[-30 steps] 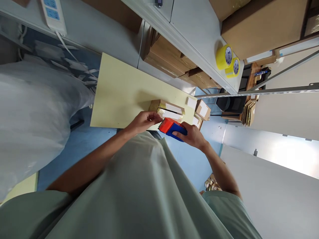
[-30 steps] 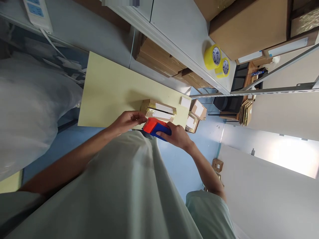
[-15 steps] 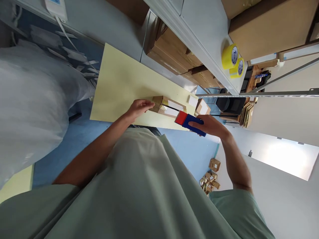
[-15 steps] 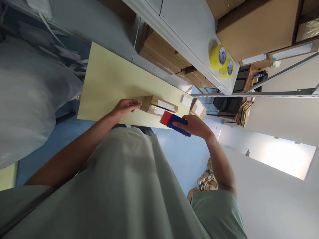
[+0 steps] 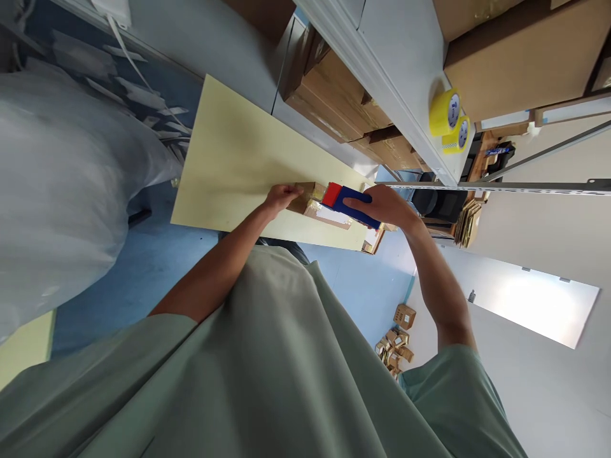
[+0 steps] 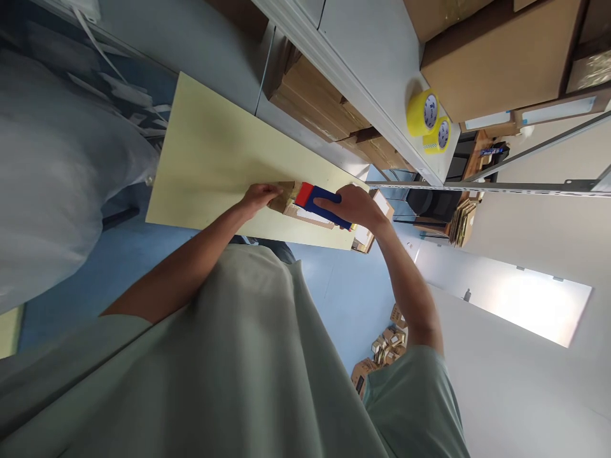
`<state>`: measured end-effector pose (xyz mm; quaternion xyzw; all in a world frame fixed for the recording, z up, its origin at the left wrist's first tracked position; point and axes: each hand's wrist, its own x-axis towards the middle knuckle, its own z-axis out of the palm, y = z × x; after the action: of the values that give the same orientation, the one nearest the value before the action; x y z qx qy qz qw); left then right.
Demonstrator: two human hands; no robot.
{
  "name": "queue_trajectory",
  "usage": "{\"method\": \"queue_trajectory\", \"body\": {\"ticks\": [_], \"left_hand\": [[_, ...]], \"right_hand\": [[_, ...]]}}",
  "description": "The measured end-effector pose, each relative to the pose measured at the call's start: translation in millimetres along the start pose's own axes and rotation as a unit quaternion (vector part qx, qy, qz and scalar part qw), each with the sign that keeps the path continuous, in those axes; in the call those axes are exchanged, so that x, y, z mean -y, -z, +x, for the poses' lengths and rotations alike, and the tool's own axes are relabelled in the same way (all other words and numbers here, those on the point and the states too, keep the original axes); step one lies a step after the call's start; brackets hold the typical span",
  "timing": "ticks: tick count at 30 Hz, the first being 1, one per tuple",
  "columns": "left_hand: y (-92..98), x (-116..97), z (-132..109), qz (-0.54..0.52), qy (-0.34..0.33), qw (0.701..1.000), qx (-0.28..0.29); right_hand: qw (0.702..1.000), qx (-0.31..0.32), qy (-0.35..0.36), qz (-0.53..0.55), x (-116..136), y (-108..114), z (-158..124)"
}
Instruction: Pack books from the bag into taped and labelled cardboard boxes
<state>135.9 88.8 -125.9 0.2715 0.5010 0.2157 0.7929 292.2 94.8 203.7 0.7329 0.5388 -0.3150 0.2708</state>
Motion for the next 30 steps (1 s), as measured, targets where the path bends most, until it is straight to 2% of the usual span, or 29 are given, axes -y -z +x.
{"method": "queue_trajectory", "body": {"ticks": [7, 11, 13, 15, 18, 22, 25, 28, 30], "left_hand": [[-11.1, 18, 13, 0.029, -0.027, 0.999, -0.024], [-9.1, 30, 20, 0.086, -0.102, 0.991, -0.021], [-7.8, 36, 21, 0.122, -0.140, 0.982, -0.037], [-6.3, 42, 20, 0.158, -0.143, 0.975, -0.058], [-3.3, 50, 14, 0.202, -0.135, 0.969, -0.057], [-3.6, 50, 1, 0.220, -0.182, 0.956, -0.062], [-11.2, 44, -9, 0.195, -0.231, 0.951, -0.070], [-21.2, 39, -13, 0.163, -0.269, 0.948, -0.053], [-25.5, 38, -13, 0.159, -0.267, 0.950, -0.036]], "right_hand": [[0.999, 0.013, -0.011, -0.029, 19, 2, 6], [0.998, 0.015, -0.032, -0.050, 31, 2, 3], [0.997, 0.019, -0.033, -0.064, 34, 2, 2], [0.996, 0.026, -0.025, -0.077, 35, 1, 1], [0.995, 0.037, -0.018, -0.094, 35, 0, 0], [0.994, 0.052, -0.024, -0.093, 34, -1, -2], [0.994, 0.051, -0.031, -0.090, 33, -2, -4], [0.995, 0.054, -0.032, -0.082, 30, -2, -6], [0.995, 0.058, -0.035, -0.074, 28, -2, -7]]}}
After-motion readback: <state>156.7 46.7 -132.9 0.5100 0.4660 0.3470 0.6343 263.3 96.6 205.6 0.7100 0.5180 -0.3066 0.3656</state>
